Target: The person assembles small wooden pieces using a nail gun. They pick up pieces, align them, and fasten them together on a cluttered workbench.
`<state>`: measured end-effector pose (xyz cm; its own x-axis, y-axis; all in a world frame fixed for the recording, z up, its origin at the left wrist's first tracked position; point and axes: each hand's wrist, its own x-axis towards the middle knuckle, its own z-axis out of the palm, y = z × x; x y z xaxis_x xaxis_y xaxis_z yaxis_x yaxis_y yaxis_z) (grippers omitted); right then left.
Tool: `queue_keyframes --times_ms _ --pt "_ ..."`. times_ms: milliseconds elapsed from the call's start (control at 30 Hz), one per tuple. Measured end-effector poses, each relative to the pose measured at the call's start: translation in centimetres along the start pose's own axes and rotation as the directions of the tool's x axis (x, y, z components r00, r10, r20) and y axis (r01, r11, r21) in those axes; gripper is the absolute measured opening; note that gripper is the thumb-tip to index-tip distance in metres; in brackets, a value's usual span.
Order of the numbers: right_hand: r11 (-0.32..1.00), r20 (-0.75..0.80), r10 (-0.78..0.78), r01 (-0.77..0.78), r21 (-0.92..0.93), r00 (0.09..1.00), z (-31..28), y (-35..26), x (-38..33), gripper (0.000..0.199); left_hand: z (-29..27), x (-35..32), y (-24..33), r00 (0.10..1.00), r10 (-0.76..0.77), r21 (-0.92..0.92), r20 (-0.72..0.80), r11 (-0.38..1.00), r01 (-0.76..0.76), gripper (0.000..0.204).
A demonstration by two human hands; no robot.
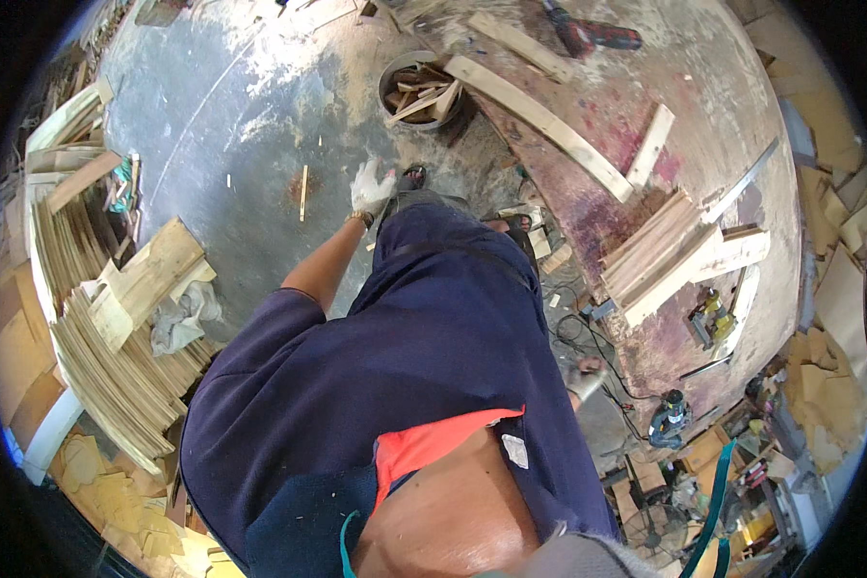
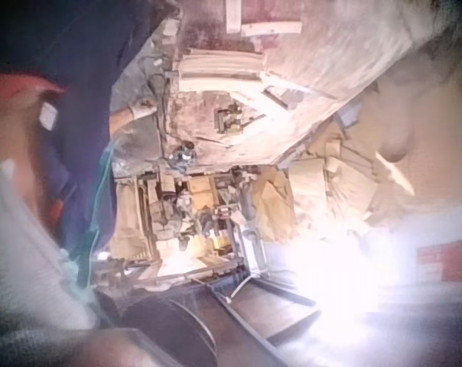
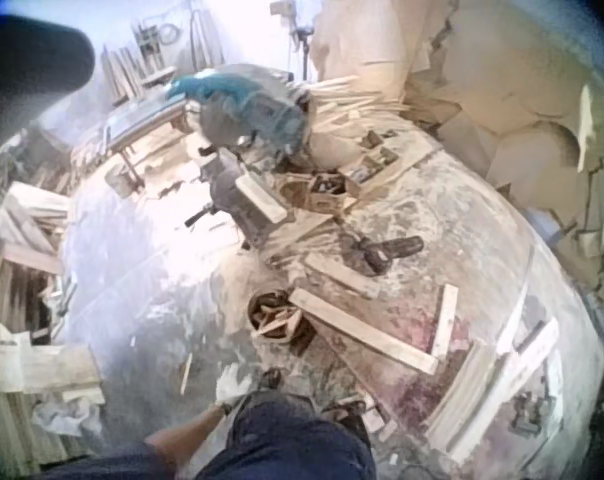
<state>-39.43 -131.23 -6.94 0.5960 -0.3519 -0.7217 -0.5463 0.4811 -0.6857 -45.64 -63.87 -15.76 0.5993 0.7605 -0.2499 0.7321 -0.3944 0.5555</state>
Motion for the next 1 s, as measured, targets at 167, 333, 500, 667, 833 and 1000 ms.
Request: queue_keyframes --times_ms 167,333,500,667,833,1000 --pt "0.802 -0.023 0.226 -0.199 -0.564 0.974 -5.4 10.7 -0.9 0.03 -1.9 2.0 0.2 0.945 -0.022 -0.3 0.326 0.946 0.125 0.055" --pt "0.54 0.04 0.289 -0.129 -0.831 0.956 2.5 20.0 -9.5 0.029 -3.6 8.3 1.1 0.805 0.225 -0.123 0.549 0.974 -0.188 0.062" --pt "0.408 0.139 0.243 0.029 -0.913 0.96 7.2 15.5 -16.5 0.029 1.2 9.0 5.5 0.752 0.428 -0.196 0.502 0.903 -0.383 0.07" --pt "0.59 -0.145 0.143 -0.202 -0.782 0.979 10.4 13.5 -22.4 0.032 8.6 10.3 13.6 0.672 0.609 -0.181 0.421 0.783 -0.596 0.064" --pt "0.93 -0.33 -0.04 -0.085 -0.356 0.943 11.6 16.1 -27.9 0.036 15.1 12.5 19.3 0.494 0.517 -0.136 0.699 0.775 -0.618 0.069" --pt "0.876 -0.2 -0.205 0.089 -0.473 0.958 17.0 12.7 -29.9 0.042 21.7 14.2 16.7 0.568 0.627 -0.254 0.533 0.759 -0.599 0.066"
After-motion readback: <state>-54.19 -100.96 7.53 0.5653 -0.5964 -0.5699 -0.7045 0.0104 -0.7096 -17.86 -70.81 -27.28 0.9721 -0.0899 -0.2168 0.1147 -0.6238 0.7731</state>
